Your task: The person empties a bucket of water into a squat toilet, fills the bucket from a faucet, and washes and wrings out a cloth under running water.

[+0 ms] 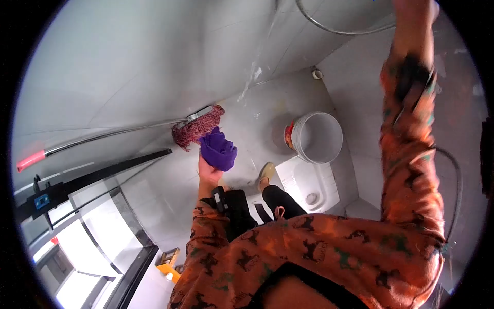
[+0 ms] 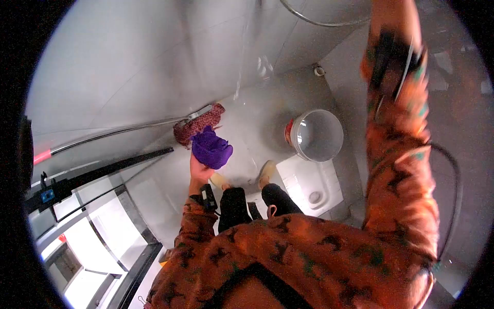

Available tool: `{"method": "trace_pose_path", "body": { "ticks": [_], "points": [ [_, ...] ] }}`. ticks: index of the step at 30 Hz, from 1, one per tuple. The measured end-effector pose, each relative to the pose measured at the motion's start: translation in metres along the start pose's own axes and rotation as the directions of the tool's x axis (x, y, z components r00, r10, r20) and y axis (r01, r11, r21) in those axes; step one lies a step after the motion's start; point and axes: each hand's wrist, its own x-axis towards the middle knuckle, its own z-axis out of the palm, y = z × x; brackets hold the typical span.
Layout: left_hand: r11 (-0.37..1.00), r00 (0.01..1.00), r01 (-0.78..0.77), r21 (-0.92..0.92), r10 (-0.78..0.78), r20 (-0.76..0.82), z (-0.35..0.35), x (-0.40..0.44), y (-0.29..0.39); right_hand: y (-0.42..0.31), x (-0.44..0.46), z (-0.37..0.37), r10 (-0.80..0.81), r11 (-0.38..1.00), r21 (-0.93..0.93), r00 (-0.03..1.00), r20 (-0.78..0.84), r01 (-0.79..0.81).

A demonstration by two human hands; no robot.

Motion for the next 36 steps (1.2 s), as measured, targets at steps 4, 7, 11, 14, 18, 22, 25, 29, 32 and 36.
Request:
{"method": "trace_pose_path", "body": {
  "ticks": [4,7,11,14,18,22,25,29,32,36],
  "points": [
    [0.924,0.970,0.172,-0.341,-0.219,-0.102,0.013,0.016,0.002,0.033,-0.213,-0.019,0.690,0.723,-0.152,0.713,0.122,-0.674],
    [0.924,0.984,0.152,-0.351,-0.175,-0.032,-0.020,0.032,-0.051,0.074,-0.515,-0.043,0.998,0.047,-0.322,0.031,0.055,-0.946],
    [0.880,0.951,0.275,-0.386,-0.309,-0.026,-0.039,0.048,-0.055,0.059,-0.589,0.038,0.871,-0.490,0.301,-0.476,0.124,-0.818],
    [0.878,0.918,0.384,-0.286,-0.398,0.010,-0.120,0.085,-0.095,0.127,-0.633,0.028,0.977,-0.205,0.603,-0.126,0.171,-0.771],
    [0.965,0.981,0.195,0.177,-0.189,-0.047,-0.217,0.134,-0.155,0.221,-0.695,-0.051,1.000,-0.004,0.560,-0.005,0.001,-0.828],
    [0.945,0.902,0.232,0.232,-0.119,-0.416,-0.306,0.151,-0.180,0.300,-0.799,-0.121,0.954,-0.132,-0.814,0.150,-0.259,-0.565],
    [0.922,0.820,0.329,0.206,-0.171,-0.546,-0.333,0.130,-0.204,0.292,-0.828,-0.129,0.956,-0.232,-0.734,-0.010,-0.293,-0.638],
    [0.812,0.759,0.504,0.295,-0.254,-0.599,-0.317,0.083,-0.214,0.235,-0.880,-0.107,0.967,-0.252,-0.793,-0.106,-0.233,-0.555],
    [0.856,0.750,0.477,0.202,-0.276,-0.601,-0.287,0.037,-0.204,0.245,-0.887,-0.104,0.975,-0.155,-0.796,0.039,-0.218,-0.585],
    [0.941,0.749,0.335,0.051,-0.233,-0.621,-0.281,-0.035,-0.212,0.304,-0.862,-0.084,0.931,-0.128,-0.738,0.176,-0.320,-0.663]
  ]
}}
